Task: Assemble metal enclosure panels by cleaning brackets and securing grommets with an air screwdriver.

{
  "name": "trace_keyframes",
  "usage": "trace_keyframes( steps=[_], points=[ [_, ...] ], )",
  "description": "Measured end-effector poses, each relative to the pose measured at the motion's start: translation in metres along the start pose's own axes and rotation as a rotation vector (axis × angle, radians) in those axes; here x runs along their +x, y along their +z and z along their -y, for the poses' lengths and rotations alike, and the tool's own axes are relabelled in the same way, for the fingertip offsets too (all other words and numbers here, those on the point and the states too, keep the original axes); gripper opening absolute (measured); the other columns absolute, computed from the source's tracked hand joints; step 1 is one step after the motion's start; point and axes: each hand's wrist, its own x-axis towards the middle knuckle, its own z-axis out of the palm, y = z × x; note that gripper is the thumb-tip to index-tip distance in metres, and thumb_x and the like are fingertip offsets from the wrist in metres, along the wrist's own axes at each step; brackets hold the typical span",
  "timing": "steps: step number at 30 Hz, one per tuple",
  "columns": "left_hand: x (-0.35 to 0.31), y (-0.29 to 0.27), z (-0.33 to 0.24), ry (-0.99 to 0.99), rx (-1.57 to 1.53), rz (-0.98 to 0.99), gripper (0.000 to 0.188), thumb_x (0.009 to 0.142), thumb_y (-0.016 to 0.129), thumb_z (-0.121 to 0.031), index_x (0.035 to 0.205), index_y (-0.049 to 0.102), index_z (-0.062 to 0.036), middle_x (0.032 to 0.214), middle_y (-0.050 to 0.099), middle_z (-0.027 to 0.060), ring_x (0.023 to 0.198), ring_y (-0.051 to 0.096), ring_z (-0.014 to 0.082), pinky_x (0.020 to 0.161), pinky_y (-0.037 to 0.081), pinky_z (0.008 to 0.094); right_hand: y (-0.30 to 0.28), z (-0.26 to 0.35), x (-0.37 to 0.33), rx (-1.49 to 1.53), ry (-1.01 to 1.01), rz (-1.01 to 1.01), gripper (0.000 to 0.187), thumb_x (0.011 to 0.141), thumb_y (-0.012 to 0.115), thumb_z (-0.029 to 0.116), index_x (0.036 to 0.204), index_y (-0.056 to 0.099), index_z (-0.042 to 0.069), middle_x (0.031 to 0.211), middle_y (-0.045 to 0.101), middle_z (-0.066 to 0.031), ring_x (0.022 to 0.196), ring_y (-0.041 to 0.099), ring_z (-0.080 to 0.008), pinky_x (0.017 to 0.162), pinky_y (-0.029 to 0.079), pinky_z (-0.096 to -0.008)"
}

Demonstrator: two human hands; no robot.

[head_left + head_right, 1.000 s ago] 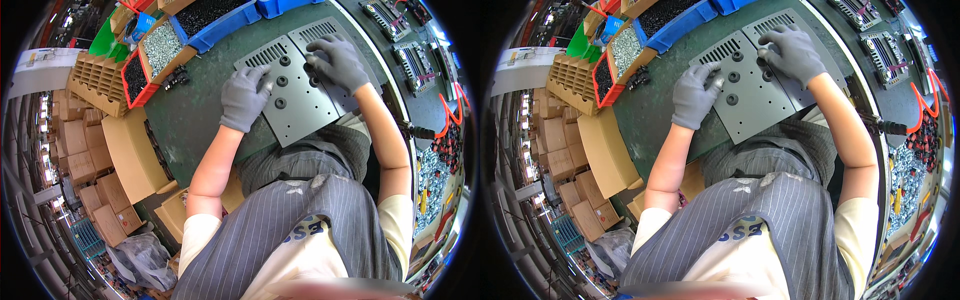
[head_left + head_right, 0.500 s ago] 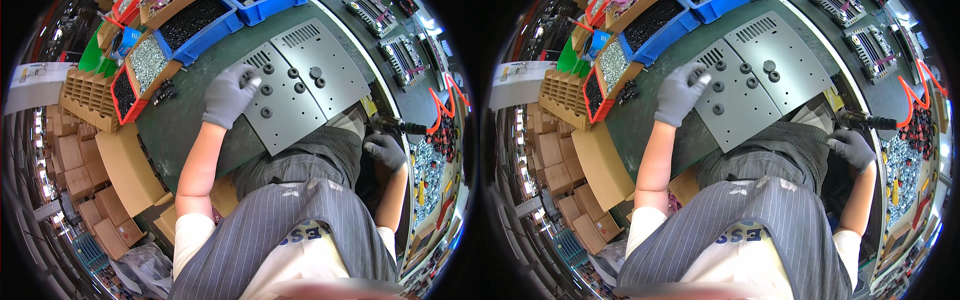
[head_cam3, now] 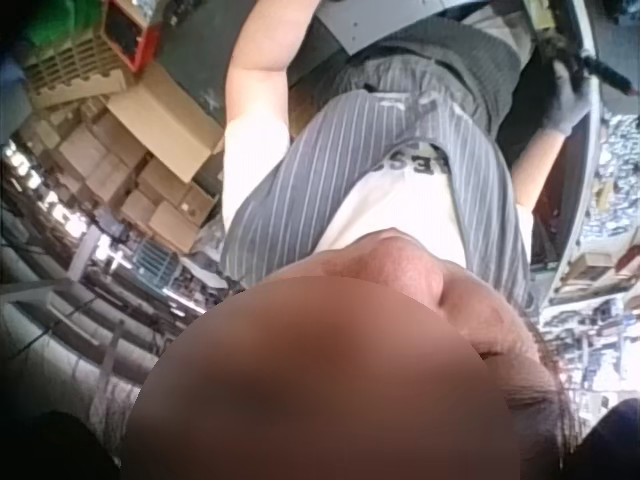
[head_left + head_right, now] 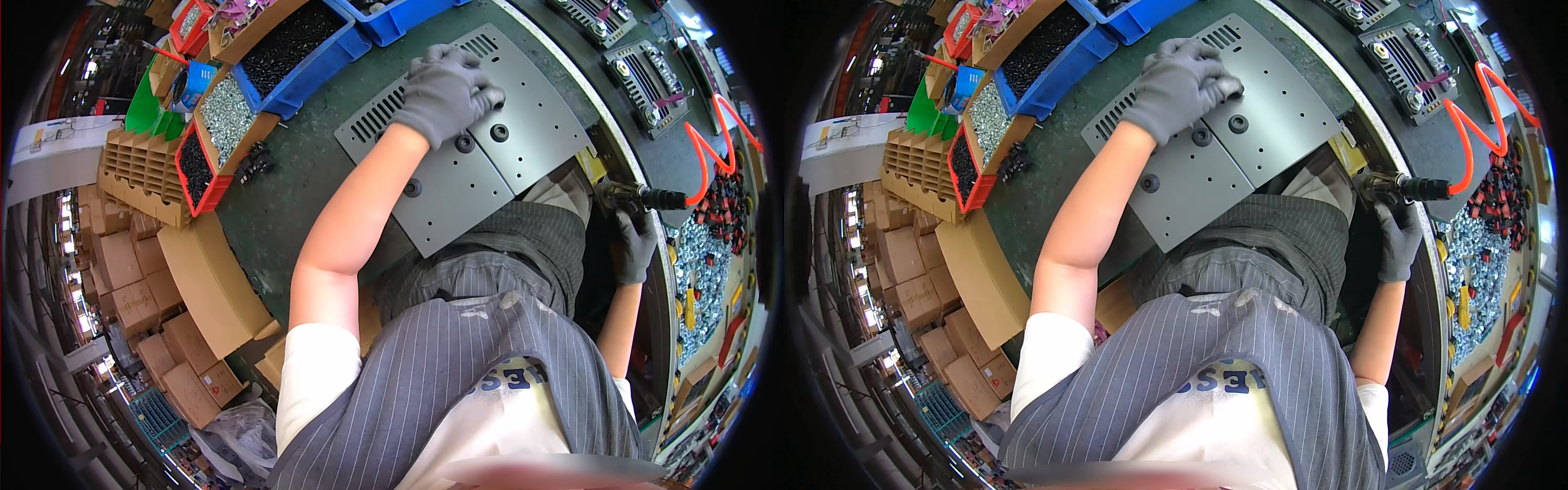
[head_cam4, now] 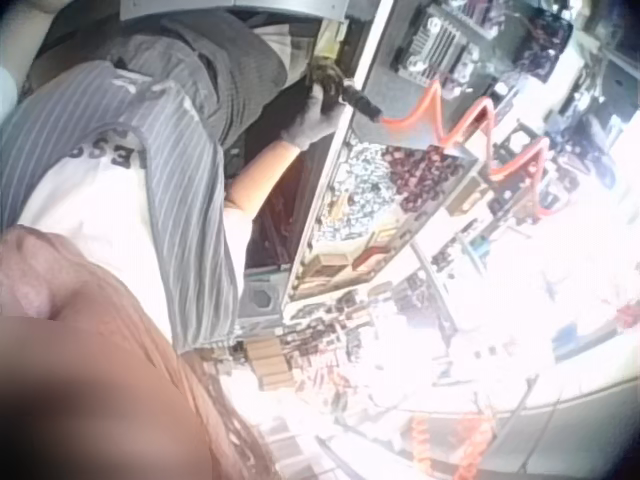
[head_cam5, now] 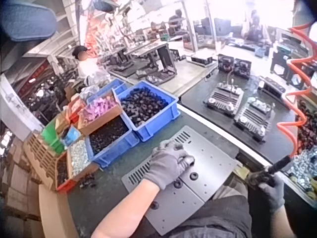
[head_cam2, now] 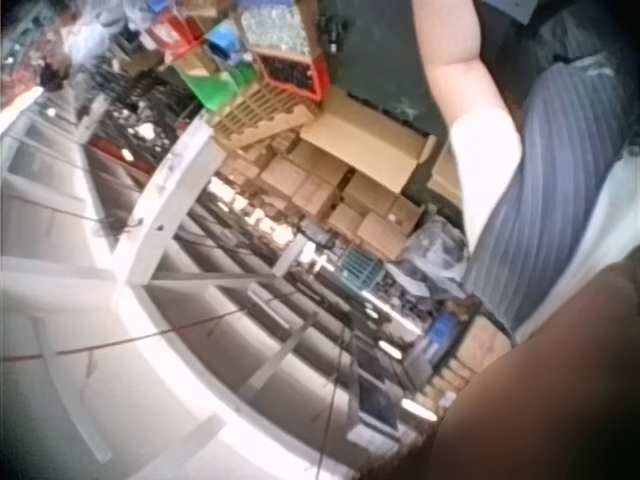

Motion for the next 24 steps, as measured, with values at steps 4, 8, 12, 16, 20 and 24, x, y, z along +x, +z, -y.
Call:
trace_keyframes(
  steps=[4,8,12,16,20,24],
  points=[
    [0.013,0.010,0.004,-0.155,0.113,-0.049,0.026,0.077,0.061,-0.041,0.095,0.067,-0.0241,0.114,0.056,0.0037,0.114,0.042,0.0265,0.095,0.033,0.0410,0.010,0.006,0.003,0.053,-0.029,0.045,0.039,0.080,0.061,-0.001,0.118,0.051,-0.003,0.105,0.061,-0.0081,0.096,0.057,-0.0148,0.087,0.044,-0.0286],
    [-0.004,-0.014,0.009,-0.136,-0.051,-0.250,0.030,0.076,0.062,-0.032,0.102,0.064,-0.0189,0.112,0.056,0.0073,0.107,0.046,0.0283,0.091,0.037,0.0403,0.005,-0.001,0.015,-0.135,0.068,0.047,0.042,0.076,0.065,0.001,0.116,0.053,-0.003,0.105,0.062,-0.0087,0.096,0.058,-0.0150,0.087,0.044,-0.0292],
    [-0.074,-0.053,0.009,-0.134,-0.071,-0.330,0.045,0.071,0.067,-0.026,0.111,0.056,-0.0083,0.113,0.054,0.0131,0.105,0.048,0.0322,0.091,0.039,0.0404,0.008,0.011,0.012,-0.270,-0.030,-0.015,0.042,0.073,0.069,0.003,0.112,0.055,-0.003,0.103,0.063,-0.0092,0.095,0.058,-0.0140,0.088,0.044,-0.0289],
    [-0.152,-0.059,-0.008,-0.326,-0.033,-0.124,0.073,0.068,0.071,-0.030,0.127,0.039,-0.0012,0.120,0.047,0.0209,0.113,0.043,0.0374,0.096,0.034,0.0440,0.012,0.051,0.016,-0.365,-0.159,-0.071,0.046,0.072,0.067,0.003,0.116,0.052,-0.002,0.107,0.061,-0.0119,0.096,0.059,-0.0189,0.090,0.043,-0.0328],
    [-0.200,-0.055,-0.030,-0.406,0.029,0.140,0.108,0.062,0.061,-0.069,0.133,0.025,0.0058,0.132,0.035,0.0264,0.125,0.031,0.0398,0.105,0.020,0.0495,0.042,0.103,0.057,0.165,-0.616,-0.173,0.053,0.069,0.060,0.003,0.120,0.045,0.000,0.104,0.058,-0.0157,0.092,0.059,-0.0299,0.088,0.045,-0.0426],
    [-0.207,-0.034,-0.043,-0.303,0.187,0.220,0.110,0.065,0.055,-0.071,0.134,0.022,0.0073,0.135,0.029,0.0276,0.129,0.024,0.0418,0.106,0.016,0.0514,0.061,0.113,0.107,0.375,-0.457,-0.032,0.044,0.069,0.062,0.001,0.110,0.050,-0.001,0.099,0.059,-0.0134,0.088,0.060,-0.0212,0.078,0.049,-0.0344]
  ],
)
